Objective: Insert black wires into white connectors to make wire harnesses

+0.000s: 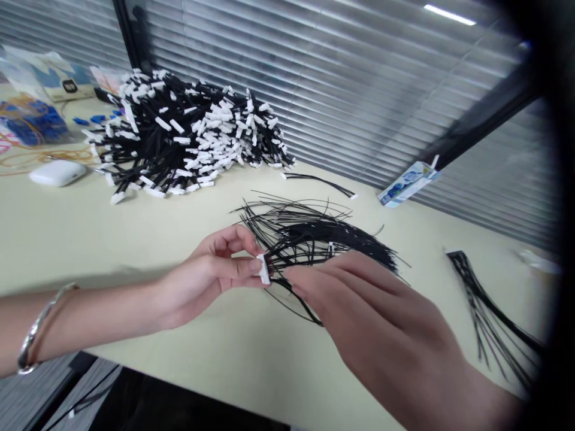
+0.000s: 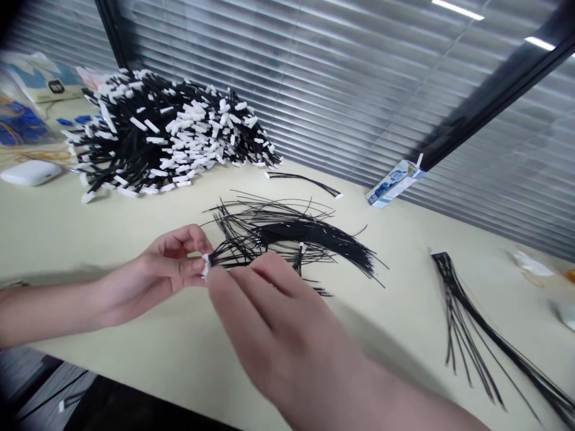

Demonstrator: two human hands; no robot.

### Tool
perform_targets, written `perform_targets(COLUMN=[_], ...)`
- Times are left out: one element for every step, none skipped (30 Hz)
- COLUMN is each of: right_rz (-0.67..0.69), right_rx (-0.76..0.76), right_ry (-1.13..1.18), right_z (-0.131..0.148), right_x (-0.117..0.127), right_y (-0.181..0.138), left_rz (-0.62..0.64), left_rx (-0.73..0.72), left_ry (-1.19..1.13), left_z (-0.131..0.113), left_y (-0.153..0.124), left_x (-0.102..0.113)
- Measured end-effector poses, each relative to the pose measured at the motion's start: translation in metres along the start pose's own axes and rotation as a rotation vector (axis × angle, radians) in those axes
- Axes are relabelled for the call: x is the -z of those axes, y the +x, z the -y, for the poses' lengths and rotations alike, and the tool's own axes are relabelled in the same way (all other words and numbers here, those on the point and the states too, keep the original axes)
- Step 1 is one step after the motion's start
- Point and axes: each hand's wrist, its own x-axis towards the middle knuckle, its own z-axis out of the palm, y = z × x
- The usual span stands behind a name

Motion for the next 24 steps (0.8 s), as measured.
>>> perform_targets(right_rz=[-0.013, -0.001, 0.023, 0.048, 0.070, 0.086, 0.094, 0.103, 0.104, 0.107, 0.114, 0.114, 0.113, 0.113, 0.115, 0.120, 0.124, 0.130, 0.136, 0.130, 0.118, 0.104, 0.086, 0.065], right_rx=[0.005, 0.000, -0.004, -0.001, 0.004, 0.005, -0.006, -0.027, -0.052, -0.078, -0.102, -0.119, -0.130, -0.133, -0.128, -0.115, -0.101, -0.087, -0.080, -0.077, -0.080, -0.071, -0.043, -0.009], right_ry=[-0.002, -0.001, -0.002, -0.004, -0.005, -0.005, 0.000, 0.006, 0.014, 0.021, 0.027, 0.031, 0.031, 0.026, 0.018, 0.009, 0.002, -0.002, -0.003, 0.001, 0.007, 0.006, -0.005, -0.024], right_z=[-0.0026, -0.0046, -0.0059, -0.0067, -0.0069, -0.0068, -0.0064, -0.0060, -0.0055, -0.0051, -0.0048, -0.0048, -0.0049, -0.0051, -0.0055, -0.0059, -0.0063, -0.0068, -0.0072, -0.0075, -0.0077, -0.0078, -0.0077, -0.0074], right_x=[-0.0021, -0.0037, -0.0049, -0.0055, -0.0057, -0.0057, -0.0055, -0.0053, -0.0051, -0.0049, -0.0046, -0.0044, -0.0043, -0.0042, -0.0042, -0.0044, -0.0048, -0.0053, -0.0060, -0.0069, -0.0079, -0.0091, -0.0102, -0.0112], right_y=[-0.0001, -0.0002, -0.0004, -0.0007, -0.0011, -0.0016, -0.0022, -0.0029, -0.0036, -0.0043, -0.0050, -0.0055, -0.0060, -0.0064, -0.0067, -0.0069, -0.0071, -0.0071, -0.0071, -0.0069, -0.0065, -0.0059, -0.0052, -0.0042], left_rz=[0.015, 0.027, 0.033, 0.035, 0.035, 0.034, 0.033, 0.031, 0.032, 0.032, 0.033, 0.033, 0.036, 0.037, 0.040, 0.044, 0.051, 0.057, 0.062, 0.065, 0.066, 0.065, 0.064, 0.064], left_rx=[-0.004, -0.007, -0.009, -0.009, -0.008, -0.005, -0.003, -0.001, -0.001, -0.001, -0.001, -0.002, -0.004, -0.008, -0.009, -0.010, -0.011, -0.011, -0.011, -0.011, -0.010, -0.009, -0.007, -0.005], left_ry=[-0.003, -0.003, -0.002, 0.001, 0.004, 0.010, 0.016, 0.021, 0.022, 0.023, 0.023, 0.023, 0.024, 0.026, 0.028, 0.028, 0.027, 0.025, 0.025, 0.024, 0.026, 0.027, 0.028, 0.026], left_z=[-0.0005, -0.0011, -0.0017, -0.0023, -0.0029, -0.0033, -0.0036, -0.0037, -0.0038, -0.0038, -0.0038, -0.0037, -0.0036, -0.0035, -0.0033, -0.0031, -0.0029, -0.0027, -0.0025, -0.0023, -0.0023, -0.0023, -0.0025, -0.0027], left_y=[-0.0003, -0.0007, -0.0011, -0.0016, -0.0021, -0.0026, -0.0031, -0.0036, -0.0041, -0.0045, -0.0048, -0.0050, -0.0050, -0.0049, -0.0047, -0.0043, -0.0039, -0.0036, -0.0033, -0.0032, -0.0032, -0.0034, -0.0037, -0.0041], left_x=[-0.0001, -0.0002, -0.0003, -0.0005, -0.0007, -0.0008, -0.0009, -0.0010, -0.0011, -0.0012, -0.0012, -0.0012, -0.0011, -0.0010, -0.0008, -0.0006, -0.0003, 0.0000, 0.0003, 0.0005, 0.0007, 0.0008, 0.0008, 0.0007])
